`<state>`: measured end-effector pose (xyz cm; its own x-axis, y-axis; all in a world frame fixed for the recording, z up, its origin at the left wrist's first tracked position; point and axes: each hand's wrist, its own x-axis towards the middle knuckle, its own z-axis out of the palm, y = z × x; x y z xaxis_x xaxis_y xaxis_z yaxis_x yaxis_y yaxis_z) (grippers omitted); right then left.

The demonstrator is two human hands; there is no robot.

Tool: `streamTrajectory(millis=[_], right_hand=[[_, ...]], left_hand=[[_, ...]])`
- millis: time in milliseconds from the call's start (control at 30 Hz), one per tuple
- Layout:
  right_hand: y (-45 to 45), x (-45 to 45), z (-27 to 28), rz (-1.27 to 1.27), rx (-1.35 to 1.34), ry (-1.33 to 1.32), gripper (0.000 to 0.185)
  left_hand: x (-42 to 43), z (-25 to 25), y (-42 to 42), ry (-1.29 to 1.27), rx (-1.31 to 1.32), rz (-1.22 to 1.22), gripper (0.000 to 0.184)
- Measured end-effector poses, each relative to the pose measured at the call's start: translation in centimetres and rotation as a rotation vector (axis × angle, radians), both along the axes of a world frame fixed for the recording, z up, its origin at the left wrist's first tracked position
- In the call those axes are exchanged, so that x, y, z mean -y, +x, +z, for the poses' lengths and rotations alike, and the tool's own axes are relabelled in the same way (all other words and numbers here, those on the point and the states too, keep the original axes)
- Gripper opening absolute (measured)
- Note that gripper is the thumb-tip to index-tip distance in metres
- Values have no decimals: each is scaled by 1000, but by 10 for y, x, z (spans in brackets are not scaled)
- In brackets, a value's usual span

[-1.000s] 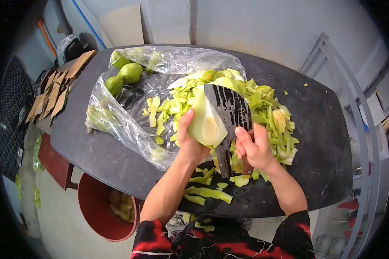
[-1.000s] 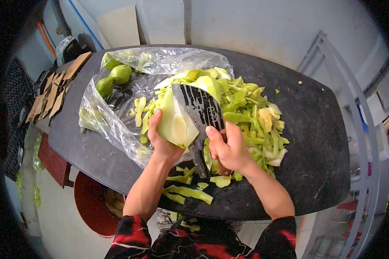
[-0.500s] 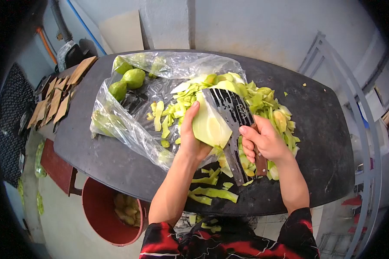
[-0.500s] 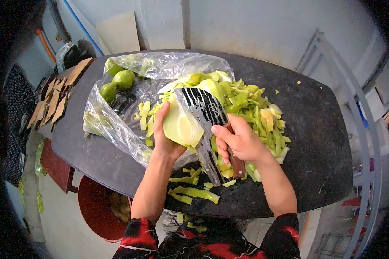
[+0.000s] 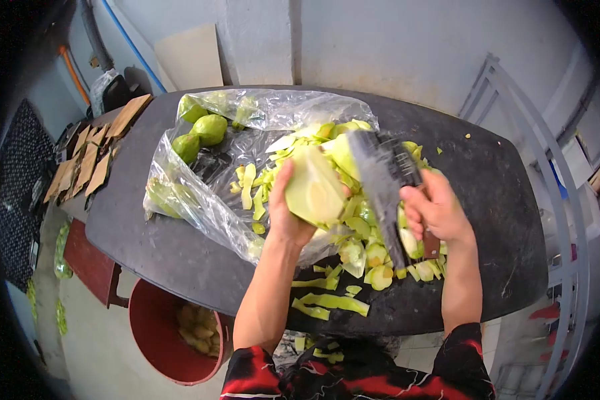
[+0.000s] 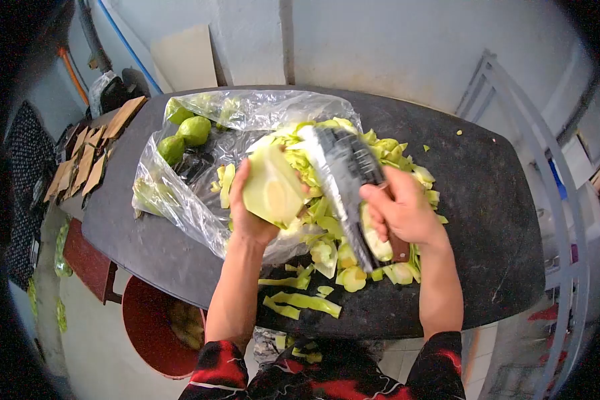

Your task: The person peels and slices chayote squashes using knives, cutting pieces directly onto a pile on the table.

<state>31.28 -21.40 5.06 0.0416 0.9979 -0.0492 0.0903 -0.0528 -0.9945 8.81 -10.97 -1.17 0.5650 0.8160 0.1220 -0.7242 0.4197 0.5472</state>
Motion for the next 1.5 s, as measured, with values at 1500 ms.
streamTrajectory(millis=[1500], right_hand=[[-90,12,-60,-38,1157,792,19]], left_hand=[[27,-24,35,293,70,574,63]])
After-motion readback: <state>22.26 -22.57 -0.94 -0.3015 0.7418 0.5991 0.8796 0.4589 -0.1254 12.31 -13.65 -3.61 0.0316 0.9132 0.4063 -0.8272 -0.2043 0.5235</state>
